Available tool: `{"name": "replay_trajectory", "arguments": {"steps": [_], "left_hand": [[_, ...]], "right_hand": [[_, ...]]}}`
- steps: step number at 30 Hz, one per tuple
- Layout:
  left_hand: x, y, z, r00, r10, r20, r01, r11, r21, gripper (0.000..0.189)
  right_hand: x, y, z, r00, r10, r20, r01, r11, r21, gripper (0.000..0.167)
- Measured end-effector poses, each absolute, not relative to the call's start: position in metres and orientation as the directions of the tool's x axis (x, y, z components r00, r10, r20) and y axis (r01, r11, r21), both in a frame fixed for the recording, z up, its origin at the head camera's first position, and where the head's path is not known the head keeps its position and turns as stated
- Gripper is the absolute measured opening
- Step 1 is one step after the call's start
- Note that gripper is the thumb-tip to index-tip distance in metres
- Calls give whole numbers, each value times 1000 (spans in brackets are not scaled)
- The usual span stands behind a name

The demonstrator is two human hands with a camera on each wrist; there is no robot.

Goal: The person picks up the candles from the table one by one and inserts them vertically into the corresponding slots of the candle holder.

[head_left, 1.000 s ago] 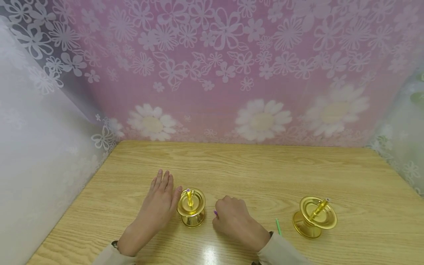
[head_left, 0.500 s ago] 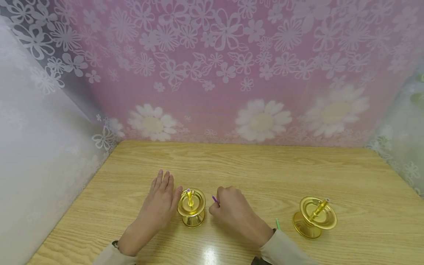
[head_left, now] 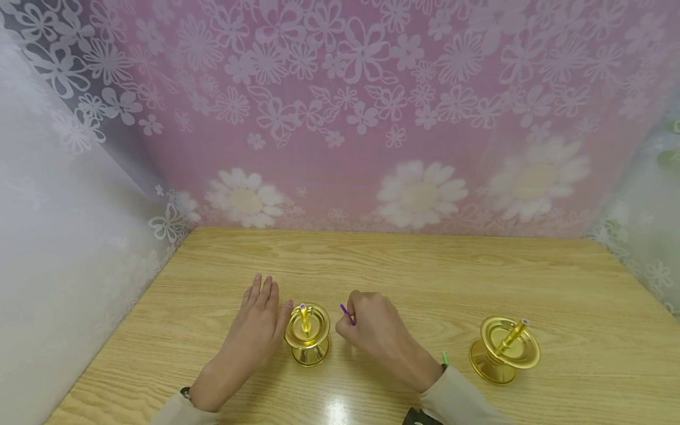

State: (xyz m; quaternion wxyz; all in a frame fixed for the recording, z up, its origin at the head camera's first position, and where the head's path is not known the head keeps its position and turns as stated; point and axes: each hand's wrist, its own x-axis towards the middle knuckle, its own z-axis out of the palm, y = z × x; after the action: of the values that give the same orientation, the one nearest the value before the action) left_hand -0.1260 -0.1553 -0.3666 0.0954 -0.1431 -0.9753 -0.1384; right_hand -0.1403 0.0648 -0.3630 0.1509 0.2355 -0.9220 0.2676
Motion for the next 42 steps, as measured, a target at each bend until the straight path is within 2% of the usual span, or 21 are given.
{"name": "replay_trajectory", "arguments": {"steps": [11, 14, 19, 21, 23, 26, 29, 35, 42], "left_hand": [[-126, -155, -367, -940, 256, 227, 308, 922, 234, 61], [-126, -155, -367, -941, 254, 225, 306, 922, 236, 61], [-126, -155, -367, -942, 249, 226, 302, 921, 244, 60], [-126, -154, -367, -942, 247, 226, 301, 922, 244, 59], [-126, -154, -367, -942, 246, 227, 300, 922, 244, 59], [-126, -154, -367, -942, 246, 229, 300, 923, 241, 58], [-126, -155, -366, -942, 245, 230, 300, 922, 243, 58], [-125, -156, -366, -939, 253, 232, 307, 921, 241, 59], [-124, -157, -366, -937, 256, 239, 312, 920, 239, 59]], "right_hand": [[-140, 65, -356, -763, -370, 531, -588, 739, -330, 12], [-141, 65, -357, -710, -383, 591, -627, 725, -283, 15], [-144, 65, -358, -578, -408, 706, -704, 688, -178, 16], [-145, 65, -358, -555, -413, 722, -724, 667, -175, 16], [-145, 64, -357, -572, -406, 713, -735, 639, -226, 16], [-144, 61, -353, -636, -387, 667, -737, 561, -377, 13], [-144, 58, -349, -671, -379, 637, -736, 448, -509, 13], [-145, 50, -340, -635, -392, 665, -770, 257, -584, 13], [-145, 42, -333, -716, -374, 590, -671, 133, -730, 8]]}}
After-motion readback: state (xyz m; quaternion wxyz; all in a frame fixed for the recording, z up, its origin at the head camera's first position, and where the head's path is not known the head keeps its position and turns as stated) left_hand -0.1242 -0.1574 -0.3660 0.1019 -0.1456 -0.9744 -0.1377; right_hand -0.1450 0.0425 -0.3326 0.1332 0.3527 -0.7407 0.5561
